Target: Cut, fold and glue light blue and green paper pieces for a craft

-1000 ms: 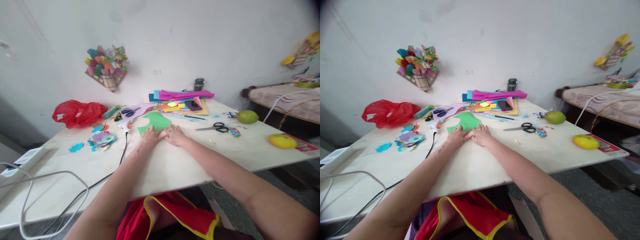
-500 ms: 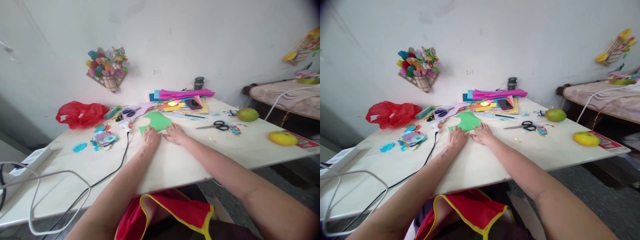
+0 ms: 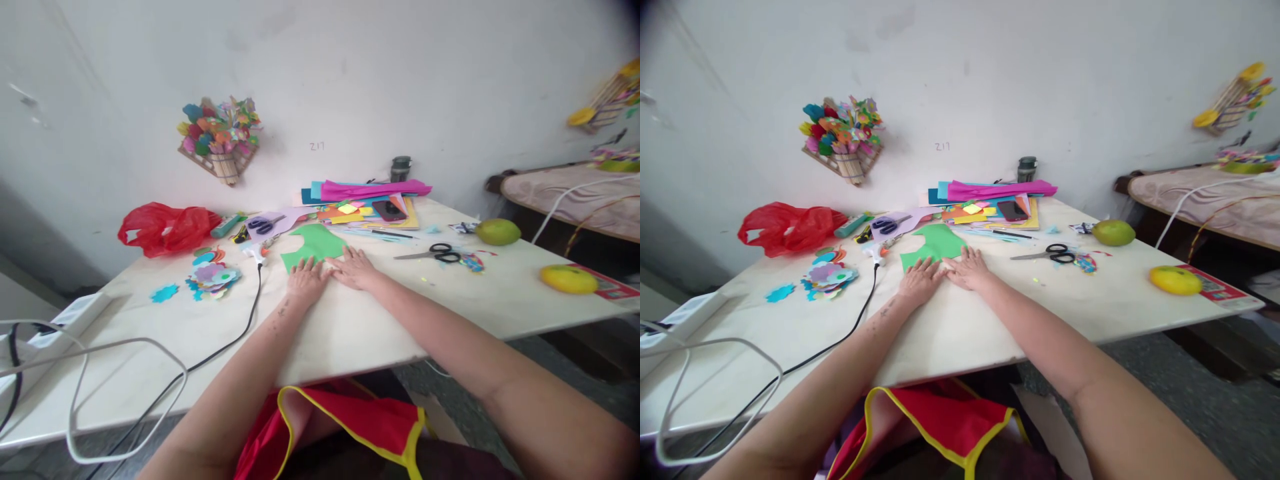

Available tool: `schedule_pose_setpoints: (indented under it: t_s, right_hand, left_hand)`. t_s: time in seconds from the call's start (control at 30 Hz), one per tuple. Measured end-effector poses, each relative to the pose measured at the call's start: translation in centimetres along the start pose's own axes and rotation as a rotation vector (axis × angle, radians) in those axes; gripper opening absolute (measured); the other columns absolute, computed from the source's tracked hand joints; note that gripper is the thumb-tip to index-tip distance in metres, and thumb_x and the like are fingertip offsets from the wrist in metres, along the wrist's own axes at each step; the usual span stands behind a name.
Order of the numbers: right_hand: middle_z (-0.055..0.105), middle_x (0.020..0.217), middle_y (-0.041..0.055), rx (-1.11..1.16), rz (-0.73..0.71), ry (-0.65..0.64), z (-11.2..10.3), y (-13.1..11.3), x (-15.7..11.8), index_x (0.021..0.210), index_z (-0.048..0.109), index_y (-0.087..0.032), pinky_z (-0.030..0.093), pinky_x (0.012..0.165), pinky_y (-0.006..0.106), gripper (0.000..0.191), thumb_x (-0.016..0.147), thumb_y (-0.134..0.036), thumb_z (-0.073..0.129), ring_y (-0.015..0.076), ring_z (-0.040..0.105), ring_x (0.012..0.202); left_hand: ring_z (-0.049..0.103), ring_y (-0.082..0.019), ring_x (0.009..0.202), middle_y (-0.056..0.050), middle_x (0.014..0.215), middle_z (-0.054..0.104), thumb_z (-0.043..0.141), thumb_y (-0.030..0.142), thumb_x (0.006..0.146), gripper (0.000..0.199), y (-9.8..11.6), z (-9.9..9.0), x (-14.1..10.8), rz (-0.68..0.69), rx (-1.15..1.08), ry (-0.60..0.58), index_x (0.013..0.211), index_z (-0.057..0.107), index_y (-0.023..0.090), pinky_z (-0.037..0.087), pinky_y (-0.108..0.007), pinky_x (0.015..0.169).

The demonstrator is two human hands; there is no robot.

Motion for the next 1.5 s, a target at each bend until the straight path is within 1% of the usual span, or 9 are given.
schedule_pose_setpoints:
  t_s: [0.2, 0.37, 0.6, 0.8, 1.03, 1.13, 1.27, 1.4, 1.5]
  right_hand:
    - [0.016, 0.146, 0.009, -0.027, 0.003, -0.01, 0.3, 0.1, 0.3, 0.137, 0.023, -0.037, 0.01, 0.099, 0.055, 0.055, 0.084, -0.055, 0.025, 0.0324, 0.014, 0.131]
    - [0.017, 0.146, 0.008, -0.019, 0.001, -0.006, 0.4, 0.2, 0.5, 0.137, 0.025, -0.035, 0.01, 0.099, 0.055, 0.059, 0.083, -0.059, 0.021, 0.0321, 0.015, 0.131]
    - [0.016, 0.146, 0.0088, -0.007, -0.006, -0.014, 0.3, 0.1, 0.4, 0.137, 0.024, -0.035, 0.009, 0.1, 0.054, 0.06, 0.083, -0.061, 0.019, 0.0318, 0.014, 0.132]
    - [0.014, 0.145, 0.0166, 0.003, 0.043, 0.013, 0.6, 0.4, 0.7, 0.14, 0.02, -0.018, 0.007, 0.102, 0.052, 0.074, 0.081, -0.063, 0.019, 0.031, 0.01, 0.132]
    - [0.015, 0.145, 0.0149, 0.041, 0.05, 0.014, 0.6, 0.4, 0.7, 0.139, 0.022, -0.013, 0.009, 0.103, 0.048, 0.073, 0.083, -0.059, 0.017, 0.0285, 0.01, 0.133]
    - [0.026, 0.143, 0.0115, 0.061, 0.064, 0.09, -0.2, 0.9, 0.7, 0.136, 0.028, -0.012, 0.016, 0.103, 0.043, 0.06, 0.089, -0.045, 0.014, 0.0236, 0.021, 0.131]
    - [0.052, 0.123, 0.0129, 0.037, 0.163, 0.255, -2.2, 3.1, 1.4, 0.117, 0.054, -0.014, 0.032, 0.093, 0.038, 0.046, 0.087, -0.031, 0.023, 0.0247, 0.044, 0.114]
    - [0.059, 0.114, 0.0124, 0.154, 0.298, 0.145, -2.6, 5.6, 3.5, 0.109, 0.06, -0.016, 0.042, 0.079, 0.032, 0.041, 0.084, -0.032, 0.031, 0.0244, 0.054, 0.103]
    - [0.061, 0.111, 0.0133, 0.255, 0.331, 0.028, -2.3, 6.0, 5.1, 0.109, 0.061, -0.013, 0.043, 0.075, 0.029, 0.041, 0.08, -0.034, 0.04, 0.0245, 0.057, 0.1]
  left_hand:
    - [0.019, -0.027, 0.131, -0.006, 0.144, 0.026, 0.009, 0.062, 0.082, 0.067, -0.1, 0.2, -0.2, -0.023, -0.023, 0.007, 0.132, 0.035, 0.025, 0.018, -0.046, 0.103]
    - [0.02, -0.026, 0.131, -0.012, 0.142, 0.026, 0.013, 0.061, 0.082, 0.071, -0.8, 0.0, -0.7, -0.162, 0.005, 0.03, 0.133, 0.033, 0.015, 0.019, -0.043, 0.104]
    - [0.023, -0.026, 0.13, -0.015, 0.141, 0.029, 0.016, 0.057, 0.084, 0.071, -0.9, -0.2, -0.9, -0.173, 0.019, 0.038, 0.132, 0.035, 0.009, 0.02, -0.04, 0.104]
    - [0.028, -0.028, 0.128, -0.021, 0.135, 0.037, 0.016, 0.058, 0.082, 0.077, -0.9, -0.9, -1.5, -0.244, 0.119, 0.076, 0.129, 0.037, 0.001, 0.006, -0.042, 0.108]
    - [0.024, -0.034, 0.128, -0.022, 0.137, 0.032, 0.013, 0.063, 0.079, 0.084, -1.1, -0.8, -1.7, -0.341, 0.146, -0.007, 0.133, 0.032, 0.001, 0.013, -0.044, 0.105]
    - [0.023, -0.037, 0.128, -0.024, 0.137, 0.03, 0.013, 0.064, 0.078, 0.085, -1.3, -0.8, -1.8, -0.368, 0.137, -0.018, 0.134, 0.03, 0.002, 0.013, -0.047, 0.103]
    - [0.023, -0.038, 0.128, -0.024, 0.138, 0.029, 0.013, 0.066, 0.077, 0.085, -1.5, -1.0, -2.0, -0.363, 0.116, -0.02, 0.134, 0.031, 0.006, 0.014, -0.049, 0.102]
    - [0.025, -0.039, 0.126, -0.024, 0.137, 0.031, 0.014, 0.066, 0.077, 0.083, -1.6, -1.2, -2.3, -0.353, 0.112, -0.034, 0.134, 0.033, 0.009, 0.016, -0.051, 0.101]
    - [0.026, -0.04, 0.126, -0.025, 0.135, 0.034, 0.016, 0.066, 0.078, 0.081, -1.7, -1.6, -2.6, -0.358, 0.127, -0.05, 0.134, 0.033, 0.01, 0.016, -0.053, 0.099]
Point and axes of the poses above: each hand's wrist, its own x-axis towards the middle knuckle, its own z-axis out of the palm, y = z × x, the point moved 7 cm from there along x, towards the middle knuckle
